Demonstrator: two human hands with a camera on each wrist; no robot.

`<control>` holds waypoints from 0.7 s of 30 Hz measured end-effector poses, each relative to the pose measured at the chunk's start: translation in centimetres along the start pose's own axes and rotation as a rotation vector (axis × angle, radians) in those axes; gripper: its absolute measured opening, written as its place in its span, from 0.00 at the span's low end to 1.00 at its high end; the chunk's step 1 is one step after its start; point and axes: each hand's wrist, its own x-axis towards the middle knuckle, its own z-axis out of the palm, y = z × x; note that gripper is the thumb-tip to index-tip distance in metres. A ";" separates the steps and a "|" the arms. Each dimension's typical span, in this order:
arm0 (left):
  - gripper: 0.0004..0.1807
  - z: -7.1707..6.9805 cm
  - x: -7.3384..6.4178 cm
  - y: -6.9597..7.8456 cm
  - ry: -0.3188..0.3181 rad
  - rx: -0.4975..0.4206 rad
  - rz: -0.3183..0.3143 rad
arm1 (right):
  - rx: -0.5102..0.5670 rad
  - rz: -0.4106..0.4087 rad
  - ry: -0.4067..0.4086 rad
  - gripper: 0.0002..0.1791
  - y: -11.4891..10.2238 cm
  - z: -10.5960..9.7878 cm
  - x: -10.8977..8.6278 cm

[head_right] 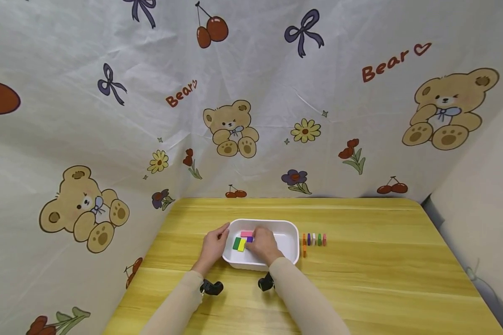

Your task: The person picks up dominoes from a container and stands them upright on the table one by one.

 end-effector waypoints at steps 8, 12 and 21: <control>0.20 -0.1 -0.1 0.1 -0.001 0.001 -0.004 | 0.027 0.018 -0.011 0.22 0.1 -0.1 0.0; 0.19 -0.1 -0.1 0.1 0.002 0.002 -0.011 | 0.022 0.018 -0.021 0.22 0.0 -0.3 -0.1; 0.20 0.0 0.0 0.0 0.003 0.006 0.003 | -0.001 0.028 -0.013 0.22 -0.2 -0.3 -0.3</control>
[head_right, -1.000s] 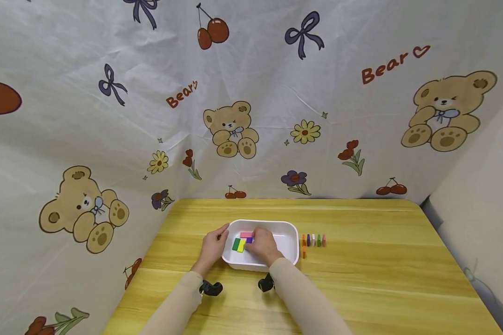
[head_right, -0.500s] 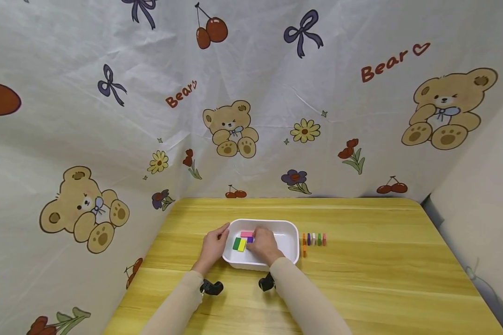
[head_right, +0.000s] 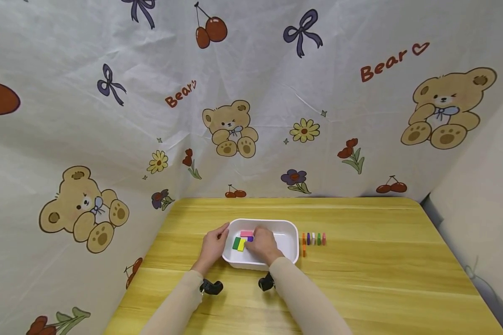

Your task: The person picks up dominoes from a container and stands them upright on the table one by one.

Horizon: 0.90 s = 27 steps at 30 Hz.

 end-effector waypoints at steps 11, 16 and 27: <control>0.20 0.0 0.0 0.0 -0.002 -0.009 -0.005 | -0.055 -0.053 0.018 0.16 0.1 0.0 -0.1; 0.20 0.0 -0.1 -0.1 -0.006 -0.002 -0.004 | -0.025 -0.016 -0.019 0.12 0.2 -0.3 -0.1; 0.20 0.1 -0.1 0.2 -0.021 -0.019 -0.018 | -0.098 -0.109 -0.020 0.10 0.9 -0.8 -0.5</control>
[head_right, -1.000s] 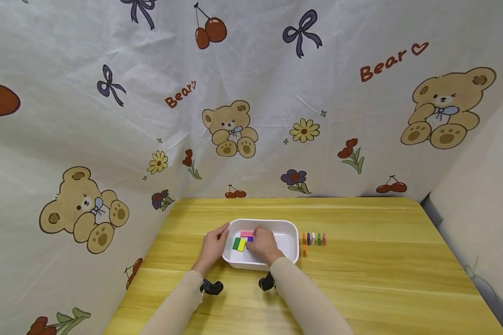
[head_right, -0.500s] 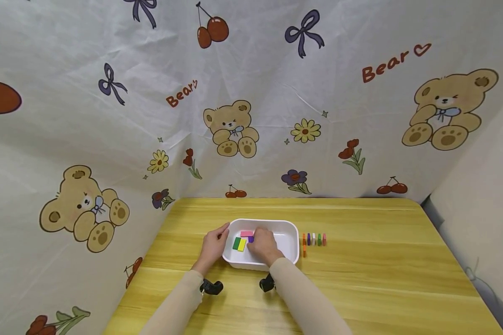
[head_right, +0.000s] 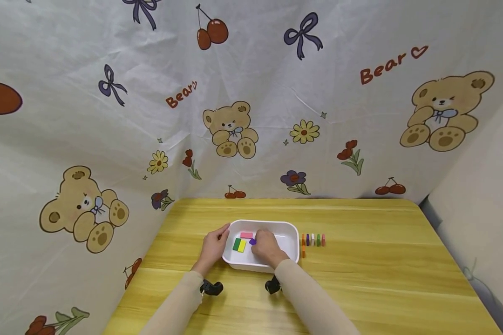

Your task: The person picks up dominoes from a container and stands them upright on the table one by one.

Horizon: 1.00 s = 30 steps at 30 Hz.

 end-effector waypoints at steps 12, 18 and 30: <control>0.20 0.0 0.1 -0.2 0.000 0.002 -0.010 | -0.044 -0.062 -0.048 0.11 0.3 -0.1 -0.5; 0.20 0.0 0.1 -0.2 -0.001 -0.003 -0.014 | -0.042 -0.095 -0.058 0.07 0.5 0.1 -0.3; 0.20 0.0 0.1 -0.2 0.001 -0.007 0.002 | -0.030 -0.112 -0.115 0.09 0.8 -0.2 -0.3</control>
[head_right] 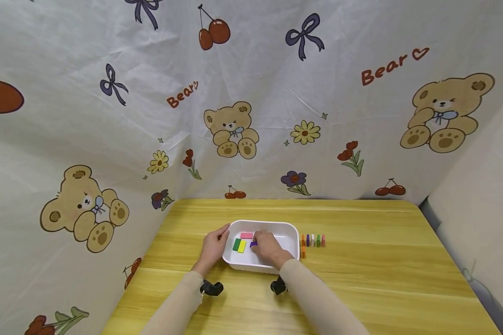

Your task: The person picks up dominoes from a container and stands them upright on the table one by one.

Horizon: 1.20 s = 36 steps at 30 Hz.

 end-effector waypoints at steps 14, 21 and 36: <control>0.20 0.0 -0.1 0.3 -0.002 0.007 0.006 | -0.022 -0.126 0.027 0.13 0.5 -0.3 -1.0; 0.21 0.0 -0.1 0.4 -0.003 -0.002 0.004 | 0.005 -0.148 0.030 0.13 0.4 -0.6 -1.4; 0.20 0.0 0.1 0.2 0.009 0.003 0.019 | 0.064 -0.139 -0.005 0.11 0.5 -1.5 -1.6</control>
